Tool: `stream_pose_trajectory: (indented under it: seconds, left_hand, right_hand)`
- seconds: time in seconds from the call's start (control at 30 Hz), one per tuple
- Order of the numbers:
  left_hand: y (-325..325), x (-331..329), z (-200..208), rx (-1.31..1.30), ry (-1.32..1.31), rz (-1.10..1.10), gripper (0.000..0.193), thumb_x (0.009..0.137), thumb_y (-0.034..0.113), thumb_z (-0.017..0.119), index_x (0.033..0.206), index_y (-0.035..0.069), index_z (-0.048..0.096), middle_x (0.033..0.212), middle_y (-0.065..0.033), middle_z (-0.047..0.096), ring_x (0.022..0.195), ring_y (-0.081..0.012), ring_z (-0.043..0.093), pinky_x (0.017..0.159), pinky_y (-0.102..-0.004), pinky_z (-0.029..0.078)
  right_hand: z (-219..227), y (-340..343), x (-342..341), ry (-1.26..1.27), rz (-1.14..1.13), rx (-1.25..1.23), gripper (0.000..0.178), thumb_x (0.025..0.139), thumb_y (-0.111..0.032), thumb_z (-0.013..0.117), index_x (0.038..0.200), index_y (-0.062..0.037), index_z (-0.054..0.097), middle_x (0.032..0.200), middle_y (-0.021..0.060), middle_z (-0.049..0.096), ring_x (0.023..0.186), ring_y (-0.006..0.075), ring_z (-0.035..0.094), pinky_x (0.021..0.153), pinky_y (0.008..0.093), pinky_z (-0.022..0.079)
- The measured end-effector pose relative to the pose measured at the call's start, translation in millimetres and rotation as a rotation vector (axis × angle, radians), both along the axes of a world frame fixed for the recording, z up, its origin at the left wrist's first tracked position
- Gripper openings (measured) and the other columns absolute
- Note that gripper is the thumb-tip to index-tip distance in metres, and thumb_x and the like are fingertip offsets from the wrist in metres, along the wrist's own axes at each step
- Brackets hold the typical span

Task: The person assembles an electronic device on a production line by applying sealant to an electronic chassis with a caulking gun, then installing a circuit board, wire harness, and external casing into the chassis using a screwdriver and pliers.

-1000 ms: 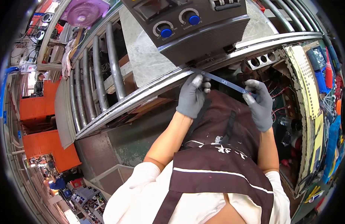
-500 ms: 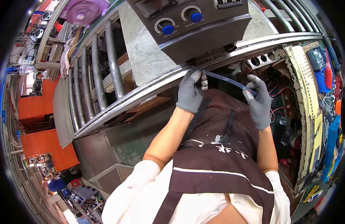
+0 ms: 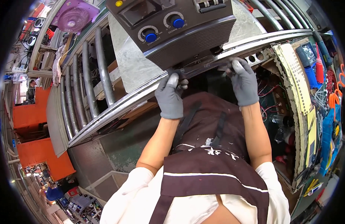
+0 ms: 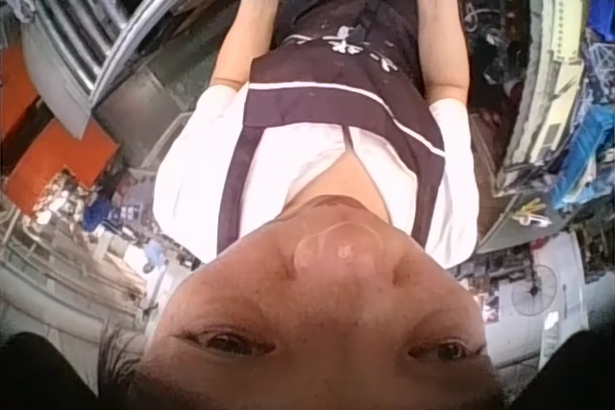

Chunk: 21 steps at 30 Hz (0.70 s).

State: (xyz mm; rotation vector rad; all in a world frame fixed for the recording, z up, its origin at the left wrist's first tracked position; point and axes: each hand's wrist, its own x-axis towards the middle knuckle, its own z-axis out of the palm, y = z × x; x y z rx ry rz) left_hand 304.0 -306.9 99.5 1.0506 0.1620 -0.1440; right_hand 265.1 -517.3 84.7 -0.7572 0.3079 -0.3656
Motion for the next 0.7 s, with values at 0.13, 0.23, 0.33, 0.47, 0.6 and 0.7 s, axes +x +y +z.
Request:
stream_pose_trajectory:
  seconds: [0.13, 0.23, 0.33, 0.47, 0.6, 0.7]
  left_hand:
    - [-6, 7, 3, 0.015, 0.025, 0.096, 0.019, 0.088, 0.015, 0.061, 0.099, 0.000, 0.064, 0.082, -0.0044, 0.064, 0.067, -0.0111, 0.059, 0.057, -0.0233, 0.049]
    - [-8, 7, 1, 0.013, -0.028, 0.136, 0.018, 0.089, 0.014, 0.061, 0.097, -0.001, 0.065, 0.081, -0.0033, 0.064, 0.066, -0.0088, 0.057, 0.056, -0.0217, 0.048]
    - [-9, 5, 5, 0.018, -0.012, 0.143, 0.018, 0.089, 0.013, 0.060, 0.097, -0.002, 0.066, 0.079, -0.0032, 0.063, 0.066, -0.0084, 0.056, 0.056, -0.0218, 0.048]
    - [-6, 7, 3, 0.008, 0.015, 0.139, 0.019, 0.089, 0.013, 0.060, 0.098, -0.003, 0.065, 0.081, -0.0031, 0.063, 0.067, -0.0080, 0.055, 0.057, -0.0217, 0.047]
    - [-6, 10, -7, 0.007, 0.023, 0.179, 0.018, 0.089, 0.012, 0.061, 0.097, -0.003, 0.066, 0.084, -0.0023, 0.063, 0.073, -0.0070, 0.055, 0.066, -0.0202, 0.046]
    - [-1, 10, -14, 0.020, 0.016, 0.152, 0.017, 0.089, 0.012, 0.061, 0.097, -0.003, 0.066, 0.085, -0.0017, 0.063, 0.076, -0.0062, 0.054, 0.070, -0.0195, 0.044]
  right_hand:
    - [0, -1, 24, -0.030, -0.061, -0.049, 0.017, 0.086, -0.006, 0.063, 0.102, -0.0010, 0.062, 0.092, 0.0064, 0.063, 0.078, 0.0141, 0.059, 0.069, 0.0258, 0.050]
    - [17, -1, 28, 0.068, -0.077, -0.190, 0.038, 0.086, -0.007, 0.064, 0.121, -0.0002, 0.050, 0.092, 0.0071, 0.061, 0.075, 0.0141, 0.059, 0.069, 0.0255, 0.050]
    - [19, 0, 32, 0.063, -0.111, -0.252, 0.047, 0.087, -0.006, 0.062, 0.129, -0.0008, 0.039, 0.090, 0.0076, 0.060, 0.080, 0.0143, 0.059, 0.071, 0.0256, 0.050]
    - [21, 4, 36, 0.028, -0.125, -0.264, 0.047, 0.087, -0.003, 0.060, 0.129, 0.0009, 0.039, 0.092, 0.0079, 0.061, 0.080, 0.0130, 0.058, 0.073, 0.0262, 0.051]
    - [15, 0, 40, 0.005, -0.081, -0.300, 0.046, 0.087, -0.004, 0.061, 0.128, 0.0020, 0.040, 0.094, 0.0084, 0.061, 0.080, 0.0123, 0.059, 0.073, 0.0262, 0.051]
    - [17, 2, 43, -0.010, -0.062, -0.299, 0.045, 0.087, -0.005, 0.062, 0.127, 0.0025, 0.041, 0.097, 0.0089, 0.062, 0.081, 0.0118, 0.060, 0.072, 0.0255, 0.052]
